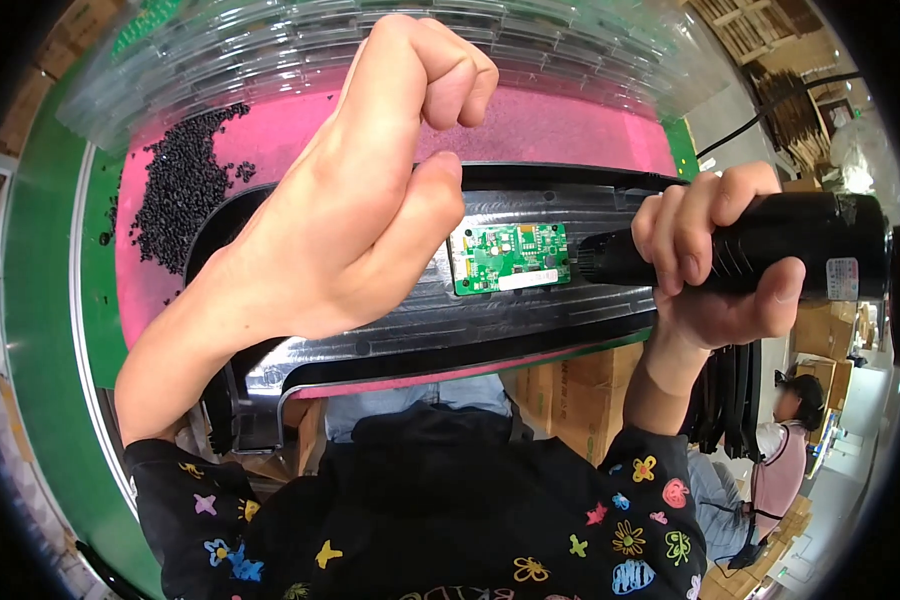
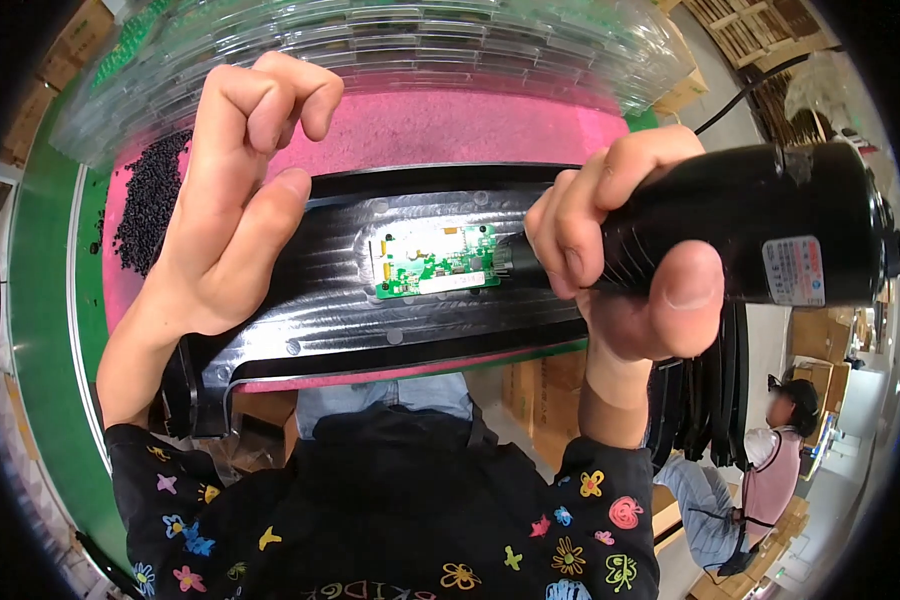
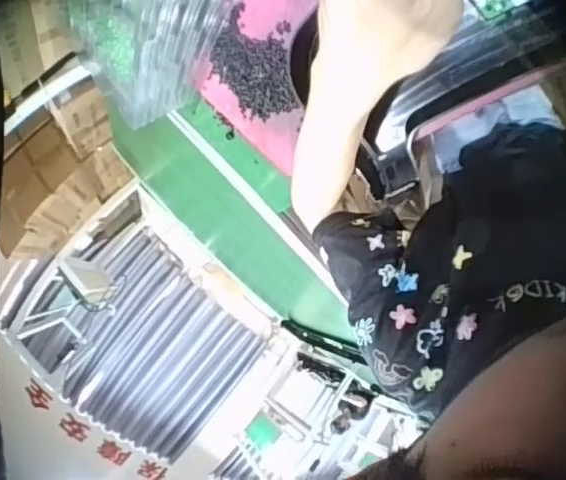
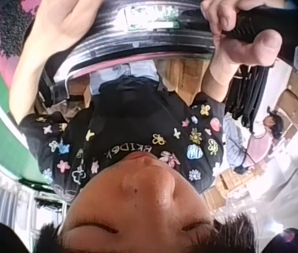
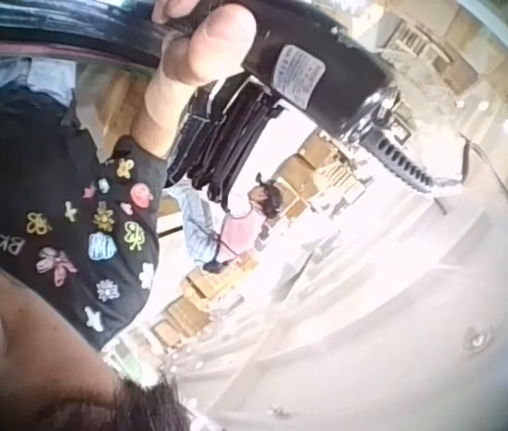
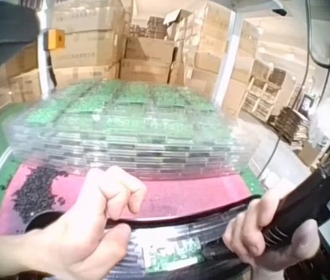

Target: Assembling circuit boards into plastic housings using an electric screwdriver on a factory assembly line.

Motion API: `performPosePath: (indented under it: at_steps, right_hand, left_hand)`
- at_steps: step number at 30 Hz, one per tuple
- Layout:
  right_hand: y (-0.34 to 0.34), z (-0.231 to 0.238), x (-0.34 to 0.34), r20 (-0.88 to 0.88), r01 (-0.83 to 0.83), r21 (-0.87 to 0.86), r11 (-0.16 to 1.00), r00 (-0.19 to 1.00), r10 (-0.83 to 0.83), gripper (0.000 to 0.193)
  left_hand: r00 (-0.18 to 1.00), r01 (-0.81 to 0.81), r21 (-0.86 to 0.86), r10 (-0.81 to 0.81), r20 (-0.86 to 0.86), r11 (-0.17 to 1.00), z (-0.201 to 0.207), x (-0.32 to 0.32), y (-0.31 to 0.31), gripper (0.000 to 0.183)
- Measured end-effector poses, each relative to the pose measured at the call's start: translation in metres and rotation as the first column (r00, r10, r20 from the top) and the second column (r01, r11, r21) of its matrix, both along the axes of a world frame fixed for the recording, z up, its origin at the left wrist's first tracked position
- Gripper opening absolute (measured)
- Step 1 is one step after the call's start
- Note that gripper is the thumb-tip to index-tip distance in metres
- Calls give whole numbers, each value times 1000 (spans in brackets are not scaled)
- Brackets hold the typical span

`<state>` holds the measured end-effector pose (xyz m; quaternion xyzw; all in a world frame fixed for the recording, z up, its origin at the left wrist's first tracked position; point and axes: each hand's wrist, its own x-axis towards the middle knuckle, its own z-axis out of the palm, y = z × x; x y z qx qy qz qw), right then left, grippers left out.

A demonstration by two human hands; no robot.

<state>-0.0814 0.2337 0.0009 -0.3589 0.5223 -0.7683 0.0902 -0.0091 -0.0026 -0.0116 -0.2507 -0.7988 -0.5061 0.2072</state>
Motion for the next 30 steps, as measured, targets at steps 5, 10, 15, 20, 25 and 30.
performPosePath:
  at_steps: [5, 10, 15, 20, 25, 30]
  right_hand:
    - [-7, 3, -1, -31, -29, 67, 997, 999, 32, 55]
    - [0, 4, -4, 31, -81, -2, 997, 996, 81, 61]
    - [10, 21, -29, 563, 151, -174, 973, 826, -28, 26]
    - [12, 7, -39, 654, 252, -175, 952, 753, -79, 17]
    - [68, 24, -12, 428, 251, -72, 965, 882, -198, 30]
    - [214, 9, -65, -605, 982, 182, -42, 78, -792, 44]
  left_hand:
    - [1000, -18, 5, 18, 9, 1000, 2, -2, 2, 32]
    - [997, -45, -32, 47, 58, 998, 4, 1, 2, 34]
    - [995, -96, -45, 97, 5, 994, 5, 3, 2, 34]
    - [971, -213, -188, 229, 65, 959, 24, 14, 0, 39]
    - [899, -310, -350, 392, 194, 884, 50, 19, -17, 16]
    - [871, -99, -717, 409, 273, 690, 13, 32, -62, 24]
